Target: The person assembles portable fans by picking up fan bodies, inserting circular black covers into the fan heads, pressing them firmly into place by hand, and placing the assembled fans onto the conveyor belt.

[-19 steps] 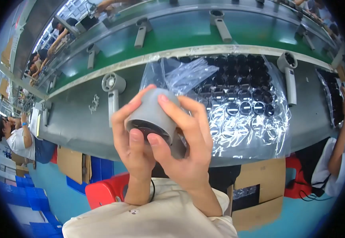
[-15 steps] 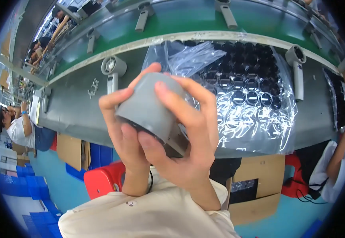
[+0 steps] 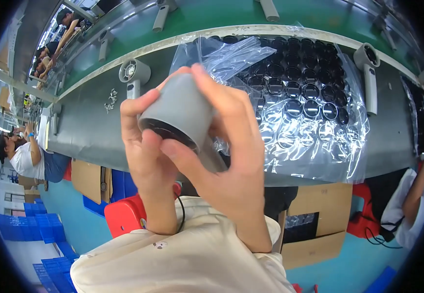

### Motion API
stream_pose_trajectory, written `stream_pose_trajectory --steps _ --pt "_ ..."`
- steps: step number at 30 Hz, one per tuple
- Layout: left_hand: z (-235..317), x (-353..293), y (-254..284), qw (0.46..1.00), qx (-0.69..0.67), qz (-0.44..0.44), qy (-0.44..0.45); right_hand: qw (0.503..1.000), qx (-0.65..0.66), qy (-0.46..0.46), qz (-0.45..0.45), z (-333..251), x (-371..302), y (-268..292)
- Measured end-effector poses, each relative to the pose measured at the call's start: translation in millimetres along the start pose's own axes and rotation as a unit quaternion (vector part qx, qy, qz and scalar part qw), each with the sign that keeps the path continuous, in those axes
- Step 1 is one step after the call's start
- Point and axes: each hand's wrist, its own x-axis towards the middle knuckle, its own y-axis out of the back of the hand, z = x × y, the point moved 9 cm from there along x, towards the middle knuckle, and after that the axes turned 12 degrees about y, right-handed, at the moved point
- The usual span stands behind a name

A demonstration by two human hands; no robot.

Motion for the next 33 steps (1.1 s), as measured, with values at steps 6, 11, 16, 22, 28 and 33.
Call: stream_pose_trajectory --steps 6,11,16,22,28,33 --pt "39.9 -24.9 -41.5 0.945 0.325 -0.035 -0.026 0.996 0.03 0.074 -0.026 -12.5 4.3 21.5" --pt "-3.3 -66.4 -25.4 0.853 0.374 -0.151 0.331 0.975 0.059 -0.061 0.204 0.4 -10.3 34.1" --pt "11.8 -21.8 -41.6 0.992 0.035 0.114 -0.049 0.963 0.177 -0.042 0.198 -0.8 -11.0 18.7" --pt "10.6 -13.5 -40.2 0.98 0.113 0.071 -0.148 0.956 0.256 0.03 0.141 -9.1 -6.7 3.6" --pt "2.6 -16.0 -37.9 0.962 0.197 0.1 -0.158 0.962 0.186 -0.057 0.193 11.7 -16.8 18.2" --pt "-10.5 -2.5 -23.6 0.998 0.024 0.057 -0.008 0.982 0.119 -0.055 0.137 16.7 -13.9 11.5"
